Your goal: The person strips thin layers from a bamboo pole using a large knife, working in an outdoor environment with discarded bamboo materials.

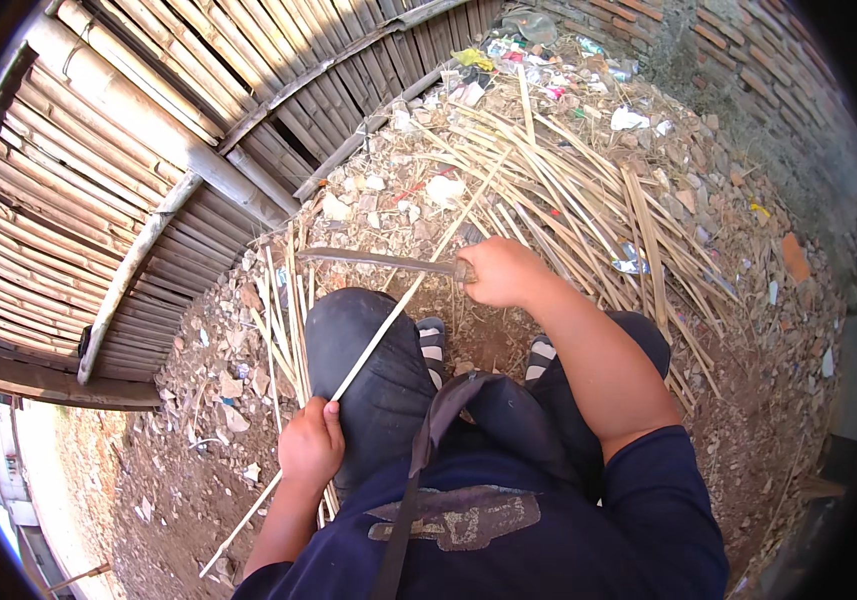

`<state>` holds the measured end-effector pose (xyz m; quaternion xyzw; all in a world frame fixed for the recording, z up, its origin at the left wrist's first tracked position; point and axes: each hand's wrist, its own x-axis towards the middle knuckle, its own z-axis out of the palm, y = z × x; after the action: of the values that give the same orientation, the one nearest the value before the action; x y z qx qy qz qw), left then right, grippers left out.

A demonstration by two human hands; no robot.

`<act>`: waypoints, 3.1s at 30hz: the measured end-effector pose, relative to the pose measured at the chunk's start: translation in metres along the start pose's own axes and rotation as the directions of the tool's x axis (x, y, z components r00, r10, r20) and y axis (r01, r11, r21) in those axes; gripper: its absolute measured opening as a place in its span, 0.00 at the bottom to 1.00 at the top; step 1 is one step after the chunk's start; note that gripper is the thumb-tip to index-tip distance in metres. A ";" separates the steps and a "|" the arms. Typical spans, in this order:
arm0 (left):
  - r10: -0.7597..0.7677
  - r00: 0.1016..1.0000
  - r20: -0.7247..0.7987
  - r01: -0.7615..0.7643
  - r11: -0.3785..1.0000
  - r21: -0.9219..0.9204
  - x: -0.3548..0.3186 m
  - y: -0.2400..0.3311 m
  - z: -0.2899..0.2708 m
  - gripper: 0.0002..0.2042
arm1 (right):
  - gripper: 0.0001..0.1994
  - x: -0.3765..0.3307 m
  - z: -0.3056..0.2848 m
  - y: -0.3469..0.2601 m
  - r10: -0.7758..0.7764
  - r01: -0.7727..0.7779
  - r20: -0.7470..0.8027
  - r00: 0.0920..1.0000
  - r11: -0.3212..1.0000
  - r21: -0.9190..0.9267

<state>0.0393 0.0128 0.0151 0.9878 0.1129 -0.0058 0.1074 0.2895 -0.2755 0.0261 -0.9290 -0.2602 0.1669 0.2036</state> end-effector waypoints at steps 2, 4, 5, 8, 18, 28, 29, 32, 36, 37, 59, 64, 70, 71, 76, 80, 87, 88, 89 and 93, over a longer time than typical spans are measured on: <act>-0.011 1.000 0.019 0.010 1.000 0.011 0.000 -0.001 0.000 0.17 | 0.18 -0.001 0.005 -0.015 -0.039 0.047 0.078 0.996 0.994 -0.095; -0.026 0.999 0.034 0.025 0.999 0.026 0.002 0.001 0.000 0.17 | 0.18 0.005 0.011 0.000 -0.012 0.010 0.041 0.999 0.999 0.034; -0.008 1.000 0.023 0.007 1.000 0.027 0.003 0.003 -0.001 0.17 | 0.18 0.009 0.012 0.013 0.008 -0.009 0.012 1.000 0.995 0.095; 0.032 0.999 -0.013 -0.032 0.999 0.026 0.006 0.007 -0.003 0.17 | 0.19 0.014 0.015 0.035 0.107 -0.095 -0.081 0.991 0.986 0.136; 0.016 1.000 0.026 -0.016 1.000 0.017 0.008 0.006 -0.003 0.17 | 0.27 0.019 0.010 0.049 0.211 -0.203 -0.009 0.977 0.952 0.230; 0.019 1.000 -0.014 -0.020 0.999 -0.025 0.007 0.002 0.005 0.16 | 0.17 0.007 0.003 0.033 0.145 -0.130 -0.086 0.986 0.978 0.164; 0.013 1.000 -0.020 -0.014 1.000 -0.018 0.008 0.003 0.003 0.16 | 0.17 0.009 0.000 0.033 0.203 -0.165 -0.136 0.970 0.954 0.249; 0.015 1.000 -0.018 -0.014 1.000 0.016 0.006 0.000 0.003 0.16 | 0.15 0.006 -0.004 0.024 0.095 -0.085 -0.125 0.988 0.993 0.082; 0.017 0.999 -0.048 -0.017 1.000 -0.001 0.002 -0.005 0.010 0.16 | 0.15 0.001 0.000 0.003 0.043 -0.043 0.014 0.999 0.999 0.000; 0.009 0.999 -0.039 -0.008 1.000 0.006 0.002 -0.006 0.012 0.16 | 0.16 0.004 -0.001 0.006 0.023 -0.023 0.044 0.999 1.000 -0.007; 0.046 0.997 -0.070 -0.051 0.996 -0.074 0.002 -0.013 0.015 0.16 | 0.18 -0.006 0.002 -0.011 0.018 -0.017 0.010 1.000 0.997 -0.069; 0.065 0.995 -0.073 -0.070 0.995 -0.067 0.007 -0.006 0.015 0.15 | 0.18 0.005 0.002 0.043 0.172 -0.169 -0.136 0.976 0.985 0.035; 0.066 0.994 -0.089 -0.076 0.991 -0.109 0.001 -0.016 0.018 0.15 | 0.12 -0.007 0.008 -0.002 -0.032 0.017 -0.143 0.989 0.995 -0.102; 0.065 0.995 -0.076 -0.072 0.992 -0.106 0.003 -0.013 0.018 0.15 | 0.13 -0.004 0.007 0.006 0.033 -0.034 -0.092 0.995 0.999 -0.015; 0.046 0.997 -0.057 -0.052 0.994 -0.092 0.007 -0.004 0.013 0.15 | 0.13 0.004 0.016 0.024 0.105 -0.091 -0.140 0.985 0.991 0.101; 0.052 0.993 -0.104 -0.069 0.985 -0.158 0.000 -0.016 0.021 0.14 | 0.10 -0.009 0.004 -0.020 -0.024 0.019 -0.099 0.995 0.999 -0.044; 0.055 0.993 -0.106 -0.069 0.988 -0.137 0.005 -0.009 0.017 0.14 | 0.12 0.010 0.002 0.029 0.147 -0.121 -0.181 0.972 0.982 0.146; 0.052 0.994 -0.100 -0.064 0.991 -0.121 0.004 -0.011 0.018 0.14 | 0.12 0.009 0.003 0.025 0.107 -0.084 -0.214 0.971 0.990 0.115; 0.057 0.993 -0.106 -0.070 0.991 -0.116 0.004 -0.012 0.019 0.14 | 0.12 0.005 0.008 0.019 0.075 -0.056 -0.234 0.969 0.995 0.088; 0.083 0.991 -0.108 -0.099 0.984 -0.149 0.007 -0.012 0.019 0.14 | 0.11 -0.004 0.004 -0.002 -0.010 0.005 -0.057 0.998 0.996 -0.086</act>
<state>0.0434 0.0220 -0.0068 0.9796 0.0729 0.0581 0.1778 0.2842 -0.2748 0.0243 -0.9402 -0.2647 0.1282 0.1717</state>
